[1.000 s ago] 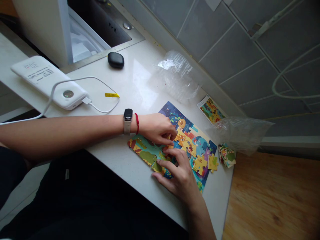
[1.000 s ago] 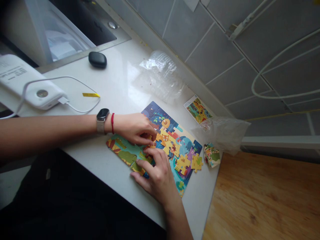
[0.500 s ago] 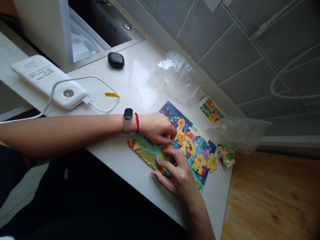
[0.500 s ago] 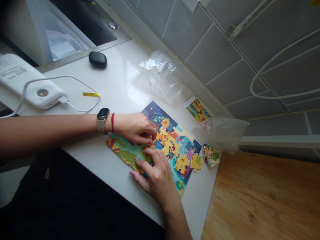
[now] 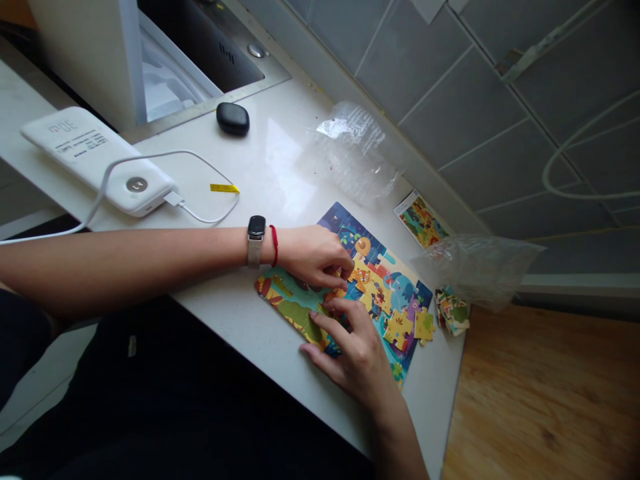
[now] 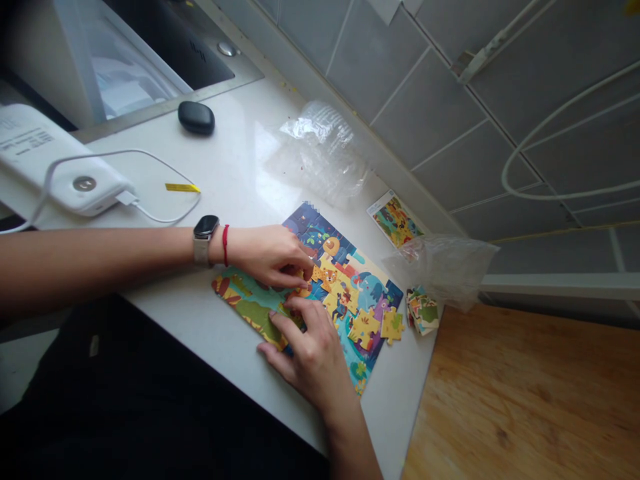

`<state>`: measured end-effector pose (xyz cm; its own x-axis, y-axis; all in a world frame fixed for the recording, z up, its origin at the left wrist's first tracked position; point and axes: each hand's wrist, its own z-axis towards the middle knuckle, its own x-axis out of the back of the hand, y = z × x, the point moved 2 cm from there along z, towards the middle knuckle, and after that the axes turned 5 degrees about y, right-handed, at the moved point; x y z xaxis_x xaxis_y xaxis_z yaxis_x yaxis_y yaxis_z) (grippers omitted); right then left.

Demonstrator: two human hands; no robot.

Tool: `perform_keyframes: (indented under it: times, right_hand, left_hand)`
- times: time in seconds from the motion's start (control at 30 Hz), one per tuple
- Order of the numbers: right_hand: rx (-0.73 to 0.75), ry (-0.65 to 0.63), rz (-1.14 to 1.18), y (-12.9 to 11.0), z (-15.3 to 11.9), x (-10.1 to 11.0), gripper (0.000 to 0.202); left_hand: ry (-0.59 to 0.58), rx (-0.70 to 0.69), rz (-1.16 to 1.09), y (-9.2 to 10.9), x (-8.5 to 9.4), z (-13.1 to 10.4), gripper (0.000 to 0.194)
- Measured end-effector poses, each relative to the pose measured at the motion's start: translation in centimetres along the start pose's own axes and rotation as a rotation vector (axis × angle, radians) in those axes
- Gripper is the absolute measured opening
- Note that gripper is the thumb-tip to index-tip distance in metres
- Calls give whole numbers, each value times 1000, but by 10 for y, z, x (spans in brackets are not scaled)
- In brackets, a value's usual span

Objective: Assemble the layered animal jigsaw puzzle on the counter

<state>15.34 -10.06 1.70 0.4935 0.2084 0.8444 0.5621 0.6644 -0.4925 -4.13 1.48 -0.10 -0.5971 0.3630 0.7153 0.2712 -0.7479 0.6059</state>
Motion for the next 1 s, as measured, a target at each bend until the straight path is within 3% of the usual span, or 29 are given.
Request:
perform_keyframes:
  times: [0.1, 0.2, 0.33, 0.5, 0.7, 1.0]
  right_hand:
    - [2, 3, -2, 2, 1, 1, 34]
    - [0, -5, -12, 4, 0, 4, 34]
    - [-7, -17, -22, 7, -3, 6, 35]
    - [-3, -14, -34, 7, -4, 6, 33]
    - [-16, -32, -19, 10, -4, 6, 40]
    - [-25, -60, 22, 10, -4, 11, 36]
  left_hand:
    - [54, -52, -9, 2, 4, 1, 24]
    - [200, -33, -19, 1, 15, 3, 26]
    - [426, 96, -59, -6, 32, 5, 38]
    - [625, 282, -396, -18, 35, 6, 52]
    - [598, 360, -602, -23, 26, 8, 59]
    - [508, 358, -528, -20, 18, 7, 56]
